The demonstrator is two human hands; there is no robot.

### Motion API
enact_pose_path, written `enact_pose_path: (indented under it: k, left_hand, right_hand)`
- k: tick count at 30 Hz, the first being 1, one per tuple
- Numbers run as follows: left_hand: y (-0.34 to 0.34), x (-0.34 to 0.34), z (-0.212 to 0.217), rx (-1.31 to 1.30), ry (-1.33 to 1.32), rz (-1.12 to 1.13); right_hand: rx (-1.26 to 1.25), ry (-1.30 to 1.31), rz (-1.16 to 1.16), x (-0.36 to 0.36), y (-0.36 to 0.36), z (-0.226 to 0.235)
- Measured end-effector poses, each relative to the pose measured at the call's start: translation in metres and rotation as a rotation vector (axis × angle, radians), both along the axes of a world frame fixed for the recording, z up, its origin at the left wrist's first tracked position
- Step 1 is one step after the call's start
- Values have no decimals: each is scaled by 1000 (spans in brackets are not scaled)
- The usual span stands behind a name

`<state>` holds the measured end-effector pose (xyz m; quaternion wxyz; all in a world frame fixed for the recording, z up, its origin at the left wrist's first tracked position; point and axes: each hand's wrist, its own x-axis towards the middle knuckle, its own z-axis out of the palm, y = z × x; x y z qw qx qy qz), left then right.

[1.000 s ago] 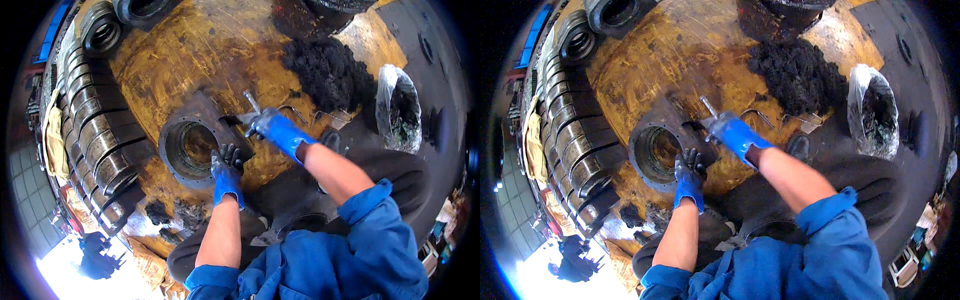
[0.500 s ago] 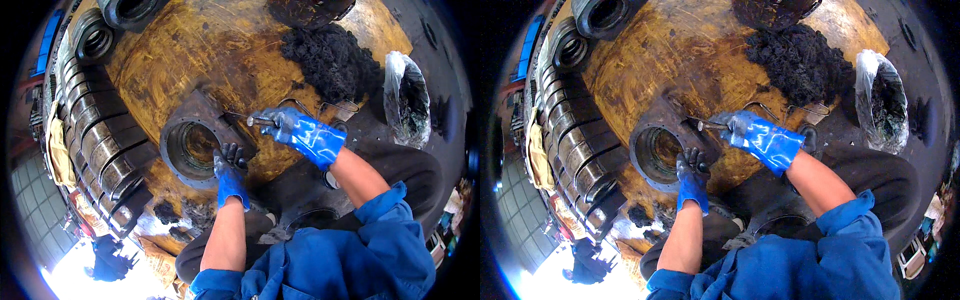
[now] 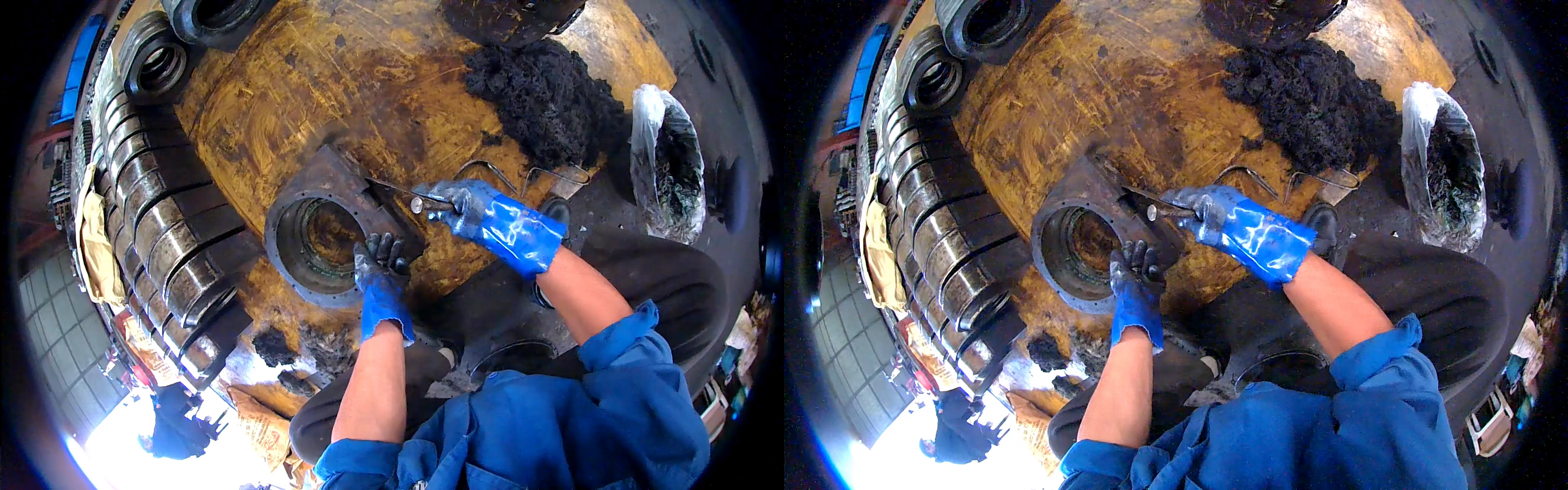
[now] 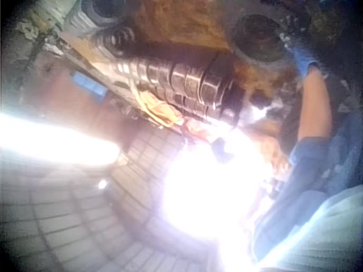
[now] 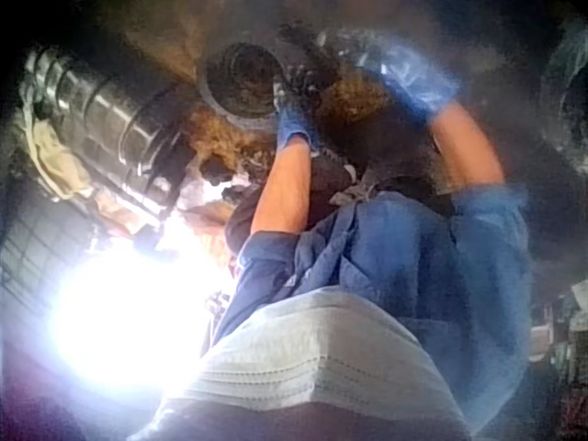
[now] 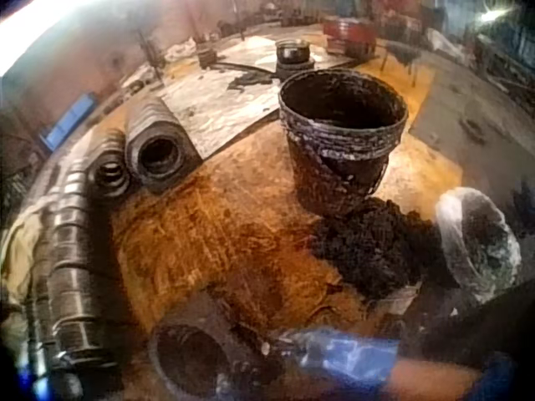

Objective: The person sits on the floor and uses a chisel and hammer to scrape and clean the inside of a circular metal part. They also use a small metal hook to remove debris from the part's interior.

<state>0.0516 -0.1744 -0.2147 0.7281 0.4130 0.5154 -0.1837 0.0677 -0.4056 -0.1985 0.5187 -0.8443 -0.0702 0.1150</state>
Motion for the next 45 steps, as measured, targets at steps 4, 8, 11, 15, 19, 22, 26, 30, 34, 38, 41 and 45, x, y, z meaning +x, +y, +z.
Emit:
enact_pose_path:
  k: [4, 8, 11, 15, 19, 22, 26, 30, 34, 38, 41, 45]
  left_hand:
    - [0, 0, -7, -9, -5, 16]
    - [-3, -1, -4, 36, -50, 7]
    - [-7, 0, -6, 55, -61, 31]
    - [16, -4, -19, 3, -67, -9]
    - [0, 0, -8, 31, -33, -8]
    - [-3, 0, 2, 44, -11, 9]
    - [-4, 1, 0, 27, -10, 19]
    - [0, 0, -4, 17, -23, 11]
    - [1, 1, -4, 56, -9, -21]
    - [-10, 4, 7, 51, -8, -8]
    - [3, -1, -2, -42, -59, -1]
    - [2, 1, -3, -20, -5, 27]
  right_hand:
    - [152, 41, -146, -4, 8, -18]
    - [517, 589, -328, 3, 23, -6]
    - [577, 499, -296, 9, 25, -6]
    - [671, 610, -365, 12, 18, 6]
    - [444, 493, -239, -1, 2, -30]
    - [463, 113, -254, -14, 6, -54]
    - [1027, 349, -300, -1, 9, -54]
    - [140, -41, -92, 1, 10, -19]
    - [143, 66, -47, 10, 10, -17]
    - [78, -10, -81, 14, 14, -19]
    - [111, -65, -171, 18, 40, -24]
    - [273, 47, -120, 16, 21, -33]
